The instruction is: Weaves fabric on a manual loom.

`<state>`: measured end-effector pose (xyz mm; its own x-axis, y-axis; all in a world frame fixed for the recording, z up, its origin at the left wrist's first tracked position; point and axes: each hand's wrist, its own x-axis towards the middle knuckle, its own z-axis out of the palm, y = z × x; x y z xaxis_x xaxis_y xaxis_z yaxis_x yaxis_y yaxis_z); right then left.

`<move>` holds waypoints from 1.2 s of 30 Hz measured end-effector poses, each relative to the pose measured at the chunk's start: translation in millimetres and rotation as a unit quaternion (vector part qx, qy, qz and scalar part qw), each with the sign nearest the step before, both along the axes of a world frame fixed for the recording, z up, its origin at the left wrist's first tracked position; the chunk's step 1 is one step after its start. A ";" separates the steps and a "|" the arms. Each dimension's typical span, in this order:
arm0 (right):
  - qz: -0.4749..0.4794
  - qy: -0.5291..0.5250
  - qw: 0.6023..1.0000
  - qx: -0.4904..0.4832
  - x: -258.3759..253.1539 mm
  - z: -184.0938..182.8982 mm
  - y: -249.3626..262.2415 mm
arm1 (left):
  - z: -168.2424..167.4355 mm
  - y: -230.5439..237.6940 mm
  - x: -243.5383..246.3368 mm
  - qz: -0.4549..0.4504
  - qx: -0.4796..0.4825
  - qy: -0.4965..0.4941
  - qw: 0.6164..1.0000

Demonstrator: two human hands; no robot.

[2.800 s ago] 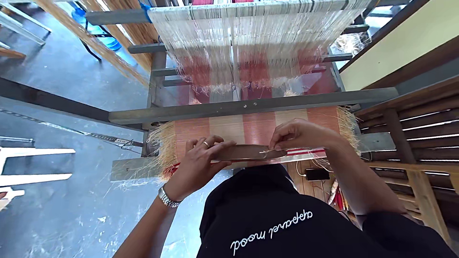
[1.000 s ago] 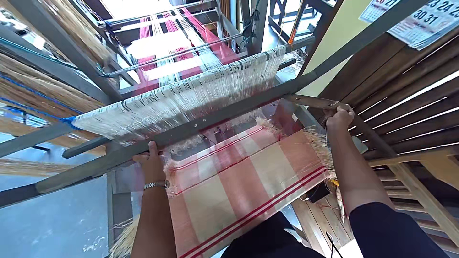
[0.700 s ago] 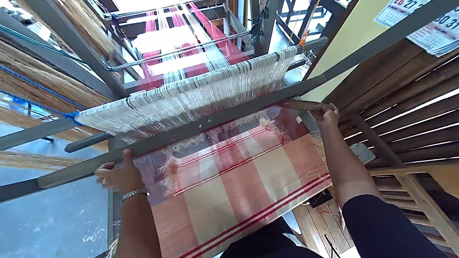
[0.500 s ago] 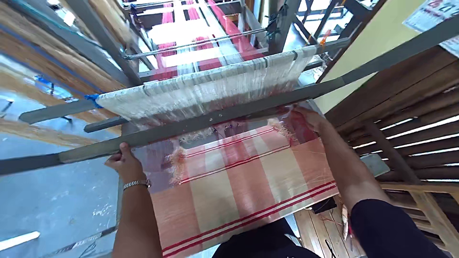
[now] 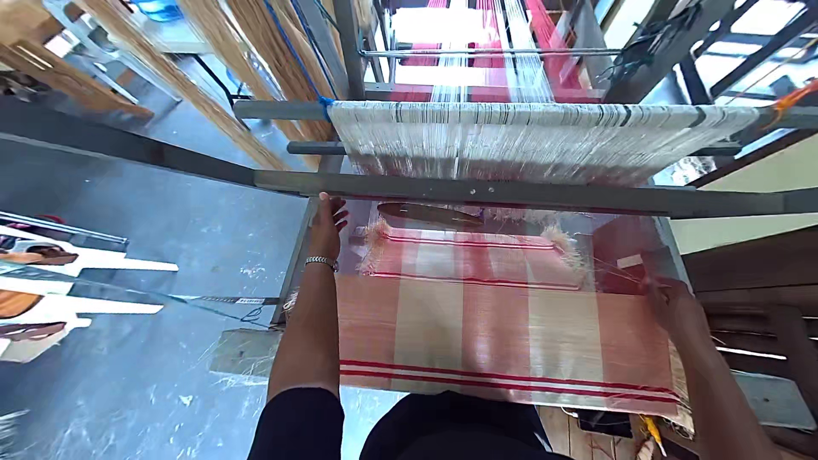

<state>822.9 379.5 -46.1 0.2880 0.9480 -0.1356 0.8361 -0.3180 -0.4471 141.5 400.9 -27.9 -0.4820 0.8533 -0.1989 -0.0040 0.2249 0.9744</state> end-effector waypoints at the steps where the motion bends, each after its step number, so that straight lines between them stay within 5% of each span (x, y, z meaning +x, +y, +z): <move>1: 0.001 -0.006 0.999 0.037 -10.4 3.7 -6.0 | 0.6 -1.6 1.6 -0.019 -0.002 0.002 1.000; 5: 0.101 0.049 0.984 0.135 -110.2 30.5 -5.5 | -2.3 10.8 14.0 -0.027 -0.024 -0.030 0.999; 8: 0.200 0.229 0.952 0.034 -214.4 31.6 11.5 | -1.5 15.2 20.1 -0.015 -0.050 -0.045 0.998; 12: 0.141 0.366 0.917 -0.068 -288.1 1.7 34.9 | 0.3 11.3 15.7 -0.039 -0.073 -0.068 0.994; 21: 0.093 0.430 0.895 -0.076 -316.7 3.3 34.8 | 2.0 7.6 10.9 -0.067 -0.082 -0.094 0.990; 23: 0.083 0.516 0.845 -0.116 -317.6 7.9 37.9 | 1.1 12.3 6.5 -0.073 -0.068 -0.099 0.990; 27: 0.096 0.665 0.681 -0.291 -310.7 14.9 62.0 | -3.9 23.8 4.8 -0.124 -0.046 -0.077 0.988; 29: 0.087 0.681 0.652 -0.322 -308.5 16.4 71.5 | -6.1 30.8 4.4 -0.130 -0.057 -0.059 0.988; 33: 0.090 0.676 0.663 -0.309 -307.1 14.8 69.1 | -11.6 39.0 3.2 -0.134 -0.083 -0.057 0.986; 36: 0.131 0.599 0.746 -0.259 -285.7 20.5 57.0 | -8.2 29.0 -11.0 -0.106 -0.080 -0.009 0.991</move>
<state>537.2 436.6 -25.6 -0.5212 0.6813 -0.5139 -0.0019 -0.6031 -0.7976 130.5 429.9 -36.1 -0.2901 0.8920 -0.3467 0.0419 0.3737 0.9266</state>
